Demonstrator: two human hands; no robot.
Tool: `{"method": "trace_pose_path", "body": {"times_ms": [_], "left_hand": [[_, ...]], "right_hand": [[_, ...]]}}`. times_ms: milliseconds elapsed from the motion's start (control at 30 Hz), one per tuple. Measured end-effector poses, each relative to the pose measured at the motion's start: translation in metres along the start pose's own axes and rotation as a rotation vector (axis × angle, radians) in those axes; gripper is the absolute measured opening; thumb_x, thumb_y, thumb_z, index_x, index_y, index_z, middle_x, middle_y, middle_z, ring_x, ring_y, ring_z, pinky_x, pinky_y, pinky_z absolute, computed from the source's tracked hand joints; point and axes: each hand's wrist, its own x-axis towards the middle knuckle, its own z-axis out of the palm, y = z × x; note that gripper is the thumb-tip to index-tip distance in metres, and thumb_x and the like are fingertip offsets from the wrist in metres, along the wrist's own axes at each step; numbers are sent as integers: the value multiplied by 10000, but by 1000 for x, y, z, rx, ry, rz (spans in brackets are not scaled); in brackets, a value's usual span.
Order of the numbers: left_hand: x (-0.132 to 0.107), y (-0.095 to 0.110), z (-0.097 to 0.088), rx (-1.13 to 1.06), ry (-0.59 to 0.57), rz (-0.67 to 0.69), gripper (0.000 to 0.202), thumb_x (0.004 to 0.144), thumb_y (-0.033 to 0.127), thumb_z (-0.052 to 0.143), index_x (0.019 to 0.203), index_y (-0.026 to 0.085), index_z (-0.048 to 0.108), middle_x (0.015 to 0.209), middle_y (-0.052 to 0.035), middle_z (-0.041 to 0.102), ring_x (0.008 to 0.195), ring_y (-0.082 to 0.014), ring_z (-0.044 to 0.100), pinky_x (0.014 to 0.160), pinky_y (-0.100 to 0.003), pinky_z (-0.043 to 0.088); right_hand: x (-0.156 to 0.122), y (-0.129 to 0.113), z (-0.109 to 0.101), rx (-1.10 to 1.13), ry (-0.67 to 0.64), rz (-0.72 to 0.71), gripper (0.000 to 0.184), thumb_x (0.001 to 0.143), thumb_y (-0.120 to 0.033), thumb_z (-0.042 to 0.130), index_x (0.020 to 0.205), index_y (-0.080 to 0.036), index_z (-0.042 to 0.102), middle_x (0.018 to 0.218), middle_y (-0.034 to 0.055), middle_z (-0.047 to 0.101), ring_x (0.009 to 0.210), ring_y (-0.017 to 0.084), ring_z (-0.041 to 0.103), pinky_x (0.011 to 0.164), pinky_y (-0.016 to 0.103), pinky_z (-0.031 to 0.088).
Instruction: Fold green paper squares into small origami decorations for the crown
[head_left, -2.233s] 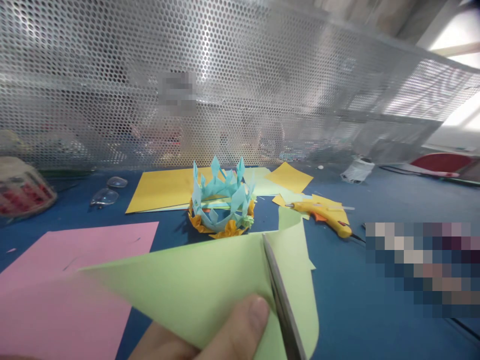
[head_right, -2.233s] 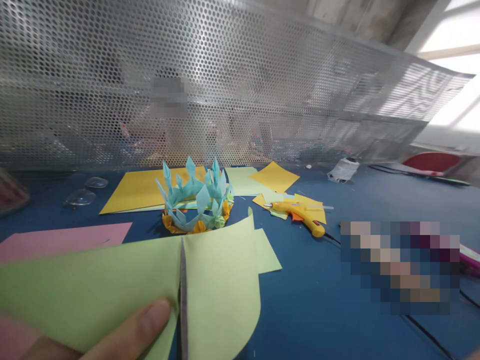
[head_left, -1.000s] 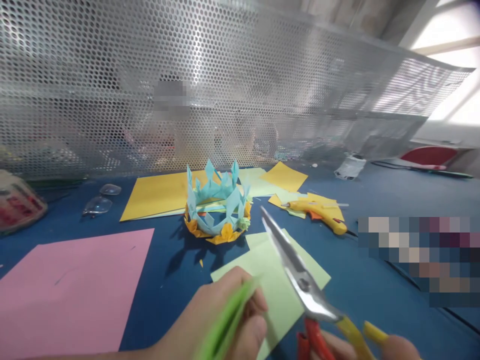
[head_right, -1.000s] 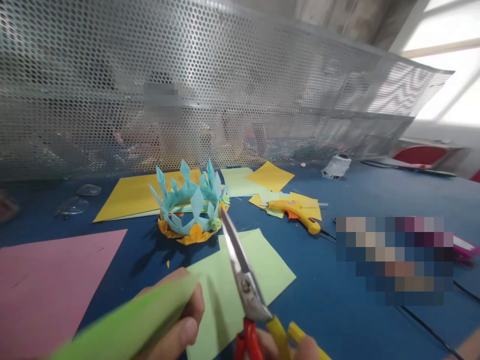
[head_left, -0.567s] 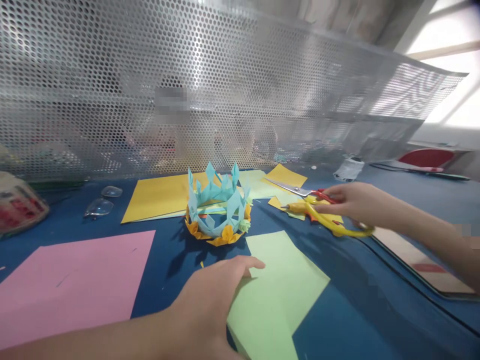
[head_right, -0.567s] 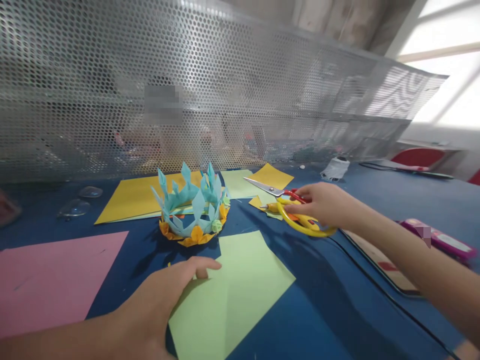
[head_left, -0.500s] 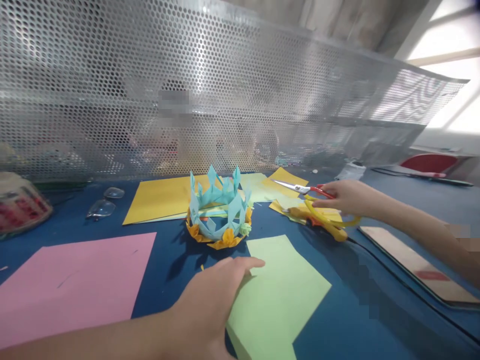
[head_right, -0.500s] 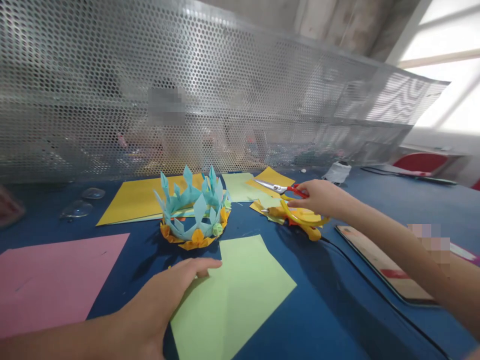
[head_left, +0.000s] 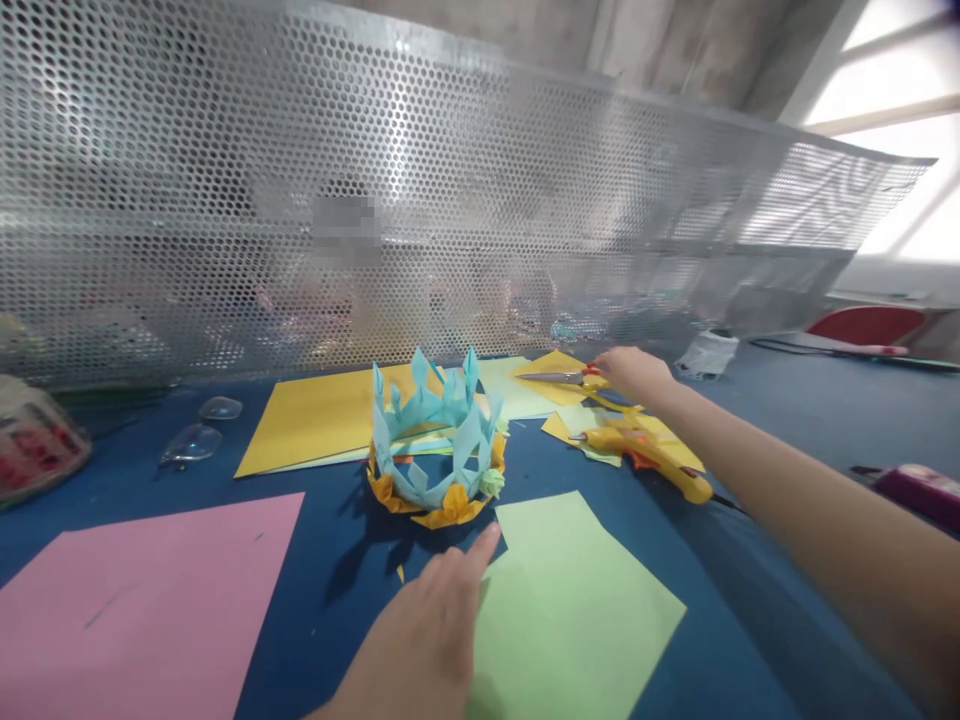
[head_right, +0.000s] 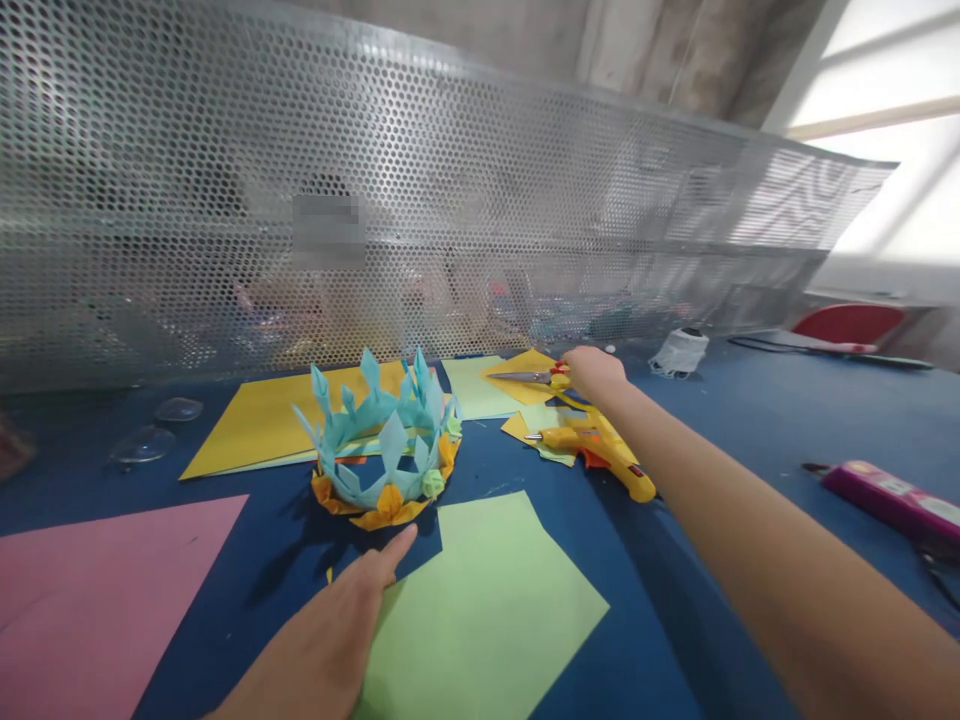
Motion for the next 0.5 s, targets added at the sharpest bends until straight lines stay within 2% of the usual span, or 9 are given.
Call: {"method": "trace_pose_path", "body": {"times_ms": [67,167,267,333,367,433,500], "left_hand": [[1,6,-5,83,-36,-16,990,787,543,570,1538,177,39,1307,-208,584,1129,-385,574,917,-515,485],[3,18,-16,213,-95,-82,855,816,385,568,1528,139,164,1304,-207,592,1132,-366,569,919,-486,487],[6,25,-20,318,-128,-81,748,852,407,534,1501,128,289,1313,-191,610,1081,-359,607,885,-476,504],[7,27,-18,397,-120,-59,668,882,487,497,1457,159,403,1294,-175,639,1036,-368,634,851,-492,502],[7,27,-16,438,-101,-50,626,893,515,479,1418,173,472,1295,-169,643,1044,-379,633,854,-502,488],[6,26,-12,501,-53,-37,541,916,510,455,1333,189,577,1327,-155,625,1115,-386,603,895,-501,444],[5,23,-9,518,-14,-29,477,939,449,442,1327,209,580,1355,-121,609,1161,-348,585,931,-467,404]], "right_hand": [[0,-20,2,11,-24,20,216,958,-293,593,1139,-175,611,1145,73,633,929,203,648,790,391,556],[-21,-65,0,74,-16,-14,166,958,-294,590,1042,-156,628,1022,47,655,840,178,648,748,365,551],[-71,-118,-8,186,-34,-96,112,955,-244,542,881,-170,582,743,-18,606,627,132,585,621,282,506],[-109,-148,-16,272,-95,-160,96,934,-279,529,872,-206,526,666,-44,560,541,120,540,520,237,465],[-126,-159,-20,303,-120,-186,115,916,-312,541,866,-217,500,669,-48,548,529,119,533,500,233,460],[-154,-170,-26,407,-216,-256,84,894,-286,517,912,-217,473,702,-30,555,542,135,551,487,243,471],[-173,-169,-26,454,-314,-305,120,860,-243,545,956,-194,492,784,20,606,628,170,609,534,270,521]]}}
